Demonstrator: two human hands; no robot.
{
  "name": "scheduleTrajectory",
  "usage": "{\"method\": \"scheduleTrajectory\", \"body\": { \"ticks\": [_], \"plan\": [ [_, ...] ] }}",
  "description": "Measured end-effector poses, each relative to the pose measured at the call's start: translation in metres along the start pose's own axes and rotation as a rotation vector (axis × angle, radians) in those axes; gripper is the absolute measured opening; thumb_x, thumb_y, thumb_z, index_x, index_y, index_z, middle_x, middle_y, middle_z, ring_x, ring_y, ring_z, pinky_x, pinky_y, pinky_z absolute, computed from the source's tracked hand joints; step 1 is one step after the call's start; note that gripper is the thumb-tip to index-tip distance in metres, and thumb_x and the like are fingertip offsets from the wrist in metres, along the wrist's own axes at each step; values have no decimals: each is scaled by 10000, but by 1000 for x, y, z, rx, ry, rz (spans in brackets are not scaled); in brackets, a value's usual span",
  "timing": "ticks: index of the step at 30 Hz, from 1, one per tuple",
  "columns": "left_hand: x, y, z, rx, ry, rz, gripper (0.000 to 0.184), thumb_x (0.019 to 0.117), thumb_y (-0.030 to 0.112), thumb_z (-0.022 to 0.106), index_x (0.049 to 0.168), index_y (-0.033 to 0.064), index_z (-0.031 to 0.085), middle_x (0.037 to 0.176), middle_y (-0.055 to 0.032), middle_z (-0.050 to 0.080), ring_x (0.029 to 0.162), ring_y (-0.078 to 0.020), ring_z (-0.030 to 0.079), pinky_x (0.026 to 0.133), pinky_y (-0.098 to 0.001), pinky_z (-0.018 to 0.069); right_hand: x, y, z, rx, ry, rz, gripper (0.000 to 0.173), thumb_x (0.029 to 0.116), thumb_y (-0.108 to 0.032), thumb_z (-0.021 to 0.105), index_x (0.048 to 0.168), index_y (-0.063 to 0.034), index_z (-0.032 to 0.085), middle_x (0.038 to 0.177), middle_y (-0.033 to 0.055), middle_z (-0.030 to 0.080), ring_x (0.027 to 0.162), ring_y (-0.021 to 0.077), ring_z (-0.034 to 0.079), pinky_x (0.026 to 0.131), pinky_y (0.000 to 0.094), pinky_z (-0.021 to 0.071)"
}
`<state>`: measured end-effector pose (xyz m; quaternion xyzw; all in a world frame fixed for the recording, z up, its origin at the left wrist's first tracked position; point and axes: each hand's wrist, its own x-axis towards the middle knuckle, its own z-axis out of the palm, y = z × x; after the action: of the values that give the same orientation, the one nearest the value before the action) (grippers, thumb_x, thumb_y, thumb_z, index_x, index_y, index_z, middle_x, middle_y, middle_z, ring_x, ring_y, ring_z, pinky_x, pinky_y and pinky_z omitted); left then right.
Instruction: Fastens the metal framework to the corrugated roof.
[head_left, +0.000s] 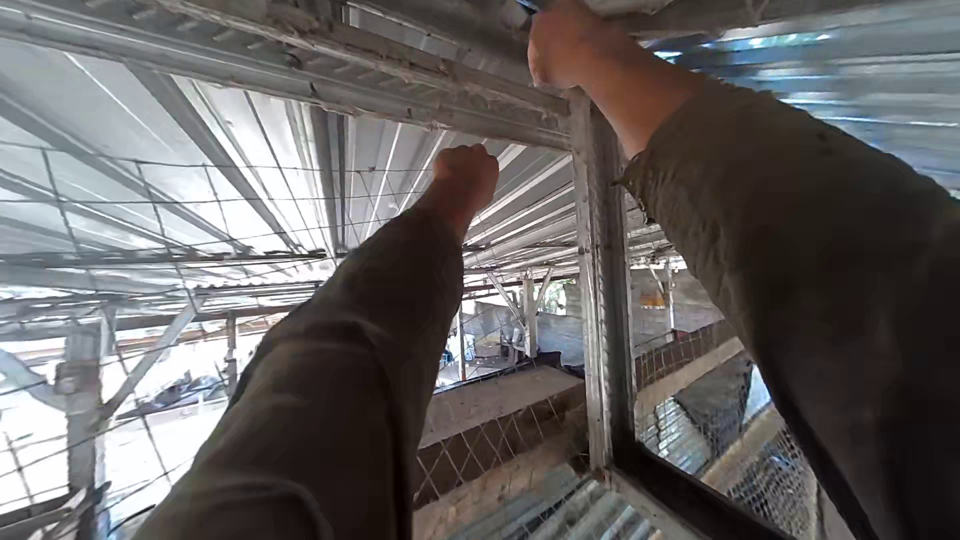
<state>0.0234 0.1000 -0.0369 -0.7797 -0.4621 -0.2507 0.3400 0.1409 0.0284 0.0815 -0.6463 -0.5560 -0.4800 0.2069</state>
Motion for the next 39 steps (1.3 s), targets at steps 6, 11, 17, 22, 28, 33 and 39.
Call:
{"method": "scheduleTrajectory", "body": {
  "ticks": [6,11,17,22,28,33,39],
  "plan": [
    [56,-3,28,-441,68,38,500,1113,327,385,1495,10,451,1342,-314,583,1228,-497,592,951,-703,473,13,-5,3,-122,-149,-73,234,997,-86,607,1189,17,694,1305,320,595,1279,503,537,1020,697,418],
    [79,1,43,-923,316,97,384,1112,249,429,1335,3,622,1313,-230,643,1238,-354,613,1069,-536,447,19,-2,5,-150,-211,-77,223,1011,-112,570,1178,-24,690,1230,277,629,1174,467,593,914,710,439],
    [84,13,49,-1639,200,163,293,1055,138,564,1325,24,559,1132,-83,716,1015,-156,701,864,-340,576,24,5,17,-74,-156,-137,184,995,-5,507,1091,54,654,1072,256,628,996,394,613,831,607,465],
    [82,15,47,-1697,235,117,136,1064,104,533,1151,9,577,805,-24,673,685,-92,675,673,-238,585,24,3,11,-177,-186,-162,188,988,-46,554,1101,29,684,1147,280,635,1131,462,593,902,688,434],
    [69,19,38,-1590,173,-54,186,1073,130,498,1136,-2,612,844,-33,692,685,-73,660,665,-227,559,-7,-8,2,-183,-159,-96,213,968,-75,598,1079,101,642,1207,334,606,1185,509,572,919,721,429],
    [67,25,30,-1573,152,-153,162,1048,114,508,1127,18,612,812,-23,691,655,-71,657,621,-223,551,-22,-23,-14,19,-162,49,278,942,-49,622,1169,112,616,1247,302,586,1140,428,592,904,620,477],
    [61,30,26,-1567,126,-215,142,1032,93,512,1109,23,609,799,-23,687,652,-77,654,622,-227,550,-58,-16,-19,760,-85,300,202,1042,-95,487,1164,43,570,877,104,542,664,129,589,619,259,554]
  ]
}}
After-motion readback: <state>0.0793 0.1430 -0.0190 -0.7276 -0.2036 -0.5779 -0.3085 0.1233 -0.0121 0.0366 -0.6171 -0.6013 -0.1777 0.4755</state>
